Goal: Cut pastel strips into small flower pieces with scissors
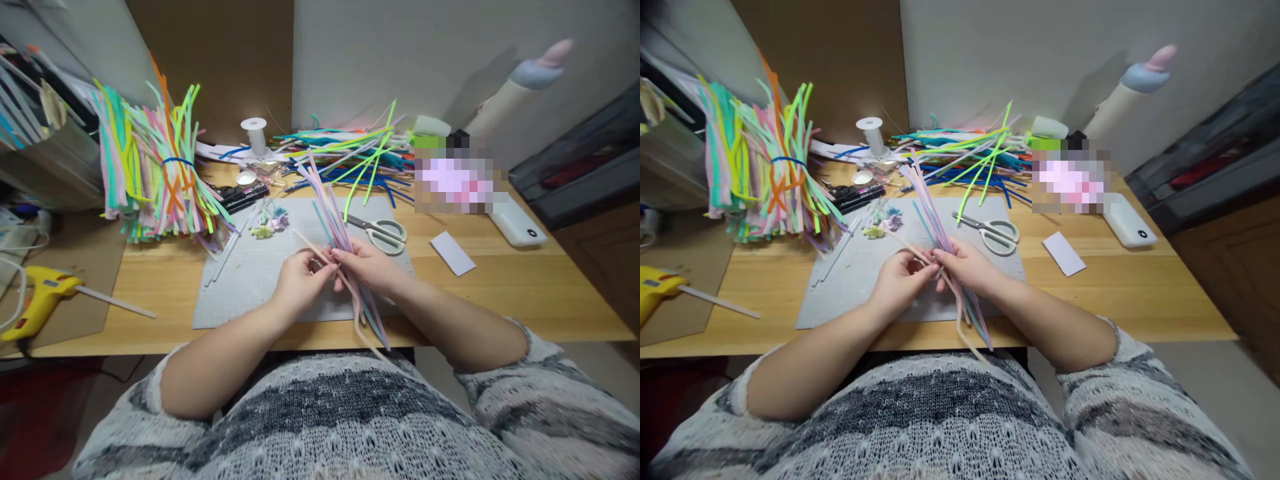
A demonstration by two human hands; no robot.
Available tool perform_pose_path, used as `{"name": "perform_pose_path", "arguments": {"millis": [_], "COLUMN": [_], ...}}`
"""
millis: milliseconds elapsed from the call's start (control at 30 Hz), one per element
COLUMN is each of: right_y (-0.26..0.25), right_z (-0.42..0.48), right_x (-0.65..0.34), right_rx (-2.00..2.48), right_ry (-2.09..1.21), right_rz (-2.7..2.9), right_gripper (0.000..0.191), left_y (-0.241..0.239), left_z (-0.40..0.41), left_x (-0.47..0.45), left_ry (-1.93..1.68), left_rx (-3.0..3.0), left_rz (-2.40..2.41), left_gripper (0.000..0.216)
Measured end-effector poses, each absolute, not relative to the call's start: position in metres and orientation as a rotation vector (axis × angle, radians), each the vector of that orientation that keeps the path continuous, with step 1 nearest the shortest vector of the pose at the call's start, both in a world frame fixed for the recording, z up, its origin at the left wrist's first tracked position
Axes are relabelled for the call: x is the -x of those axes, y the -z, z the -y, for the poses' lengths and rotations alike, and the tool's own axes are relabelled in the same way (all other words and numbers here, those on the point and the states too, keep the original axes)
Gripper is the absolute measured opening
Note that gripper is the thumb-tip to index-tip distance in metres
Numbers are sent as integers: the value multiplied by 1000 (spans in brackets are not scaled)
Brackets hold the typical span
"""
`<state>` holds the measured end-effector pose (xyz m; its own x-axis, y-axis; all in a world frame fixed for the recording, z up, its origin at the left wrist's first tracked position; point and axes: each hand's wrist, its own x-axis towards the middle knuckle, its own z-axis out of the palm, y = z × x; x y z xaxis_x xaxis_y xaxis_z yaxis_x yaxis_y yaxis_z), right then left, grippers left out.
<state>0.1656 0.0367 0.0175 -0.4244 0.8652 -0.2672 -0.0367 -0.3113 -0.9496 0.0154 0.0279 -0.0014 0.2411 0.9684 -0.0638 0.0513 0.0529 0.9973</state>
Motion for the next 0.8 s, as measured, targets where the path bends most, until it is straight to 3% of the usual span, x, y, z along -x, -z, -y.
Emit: {"name": "perform_pose_path", "arguments": {"millis": [433,800], "right_y": [-18,-24], "right_z": [-32,-30], "right_x": [-166,-169], "right_rx": [1142,1243], "right_ry": [-1928,-1967], "right_rz": [1382,1456], "right_gripper": [25,20], "left_y": [-8,-16], "left_z": [-44,-43], "left_x": [-2,0], "left_ry": [-1249,-1164], "left_rx": [-921,-823], "left_rz": [-953,-952], "left_gripper": [32,34]}}
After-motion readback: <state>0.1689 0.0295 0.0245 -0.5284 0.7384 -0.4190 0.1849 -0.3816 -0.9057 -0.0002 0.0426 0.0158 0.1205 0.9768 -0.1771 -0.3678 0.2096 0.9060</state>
